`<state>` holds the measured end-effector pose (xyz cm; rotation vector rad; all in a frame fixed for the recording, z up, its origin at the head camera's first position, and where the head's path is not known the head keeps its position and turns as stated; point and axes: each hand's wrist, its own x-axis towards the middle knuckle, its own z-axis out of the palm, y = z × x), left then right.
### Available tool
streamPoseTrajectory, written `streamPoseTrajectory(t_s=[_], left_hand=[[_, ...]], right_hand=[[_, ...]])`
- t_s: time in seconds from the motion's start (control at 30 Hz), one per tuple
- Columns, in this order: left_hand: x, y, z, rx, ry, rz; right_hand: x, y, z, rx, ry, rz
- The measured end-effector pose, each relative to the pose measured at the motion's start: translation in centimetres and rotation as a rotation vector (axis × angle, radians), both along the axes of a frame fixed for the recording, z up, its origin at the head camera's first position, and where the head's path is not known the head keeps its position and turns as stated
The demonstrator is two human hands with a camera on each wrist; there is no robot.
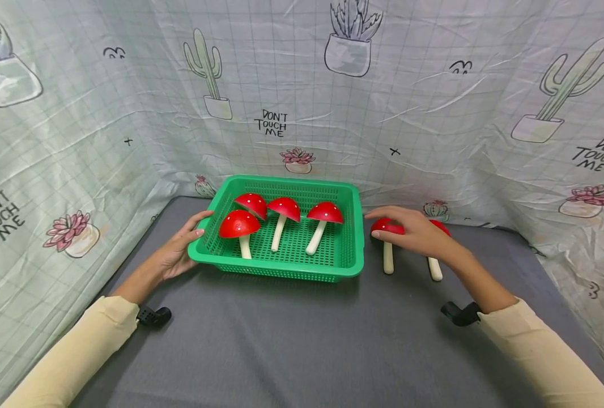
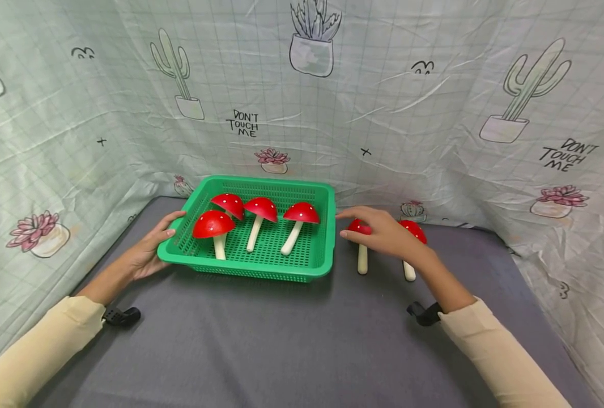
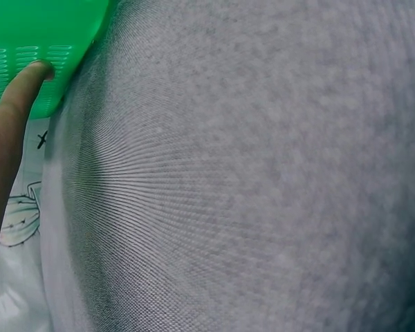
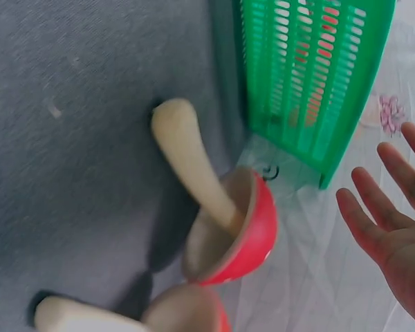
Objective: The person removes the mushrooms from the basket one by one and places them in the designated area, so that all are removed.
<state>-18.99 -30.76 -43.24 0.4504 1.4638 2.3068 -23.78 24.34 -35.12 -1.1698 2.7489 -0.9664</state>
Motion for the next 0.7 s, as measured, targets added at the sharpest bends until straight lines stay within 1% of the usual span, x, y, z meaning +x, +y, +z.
streamPoseTrajectory(t_s=[0.1, 0.2, 0.3, 0.4, 0.47, 0.57, 0.7], left_hand=[[-0.1, 0.1, 0.0, 0.006, -0.002, 0.000], [0.0, 0.2, 0.0, 0.006, -0.004, -0.001], [0.0, 0.3, 0.0, -0.005, -0.009, -0.004], [0.1, 0.4, -0.1, -0.011, -0.017, -0.001], [0.1, 0.4, -0.1, -0.011, -0.012, 0.003], [0.1, 0.2, 0.0, 0.004, 0.001, 0.001], [0.1, 0.1, 0.0, 0.025, 0.009, -0.014]], right_hand=[[0.0, -0.9, 0.2, 0.000, 0.025, 0.019], [-0.1, -1.8, 0.2, 0.007, 0.053, 0.054], [0.0, -2.8, 0.2, 0.030, 0.078, 0.123], [0.4, -3.7, 0.4, 0.080, 0.100, 0.194], [0.8, -4.3, 0.7, 0.126, 0.115, 0.219], [1.3, -5.2, 1.6, 0.183, 0.127, 0.235], [1.9, -6.6, 2.8, 0.243, 0.112, 0.257]])
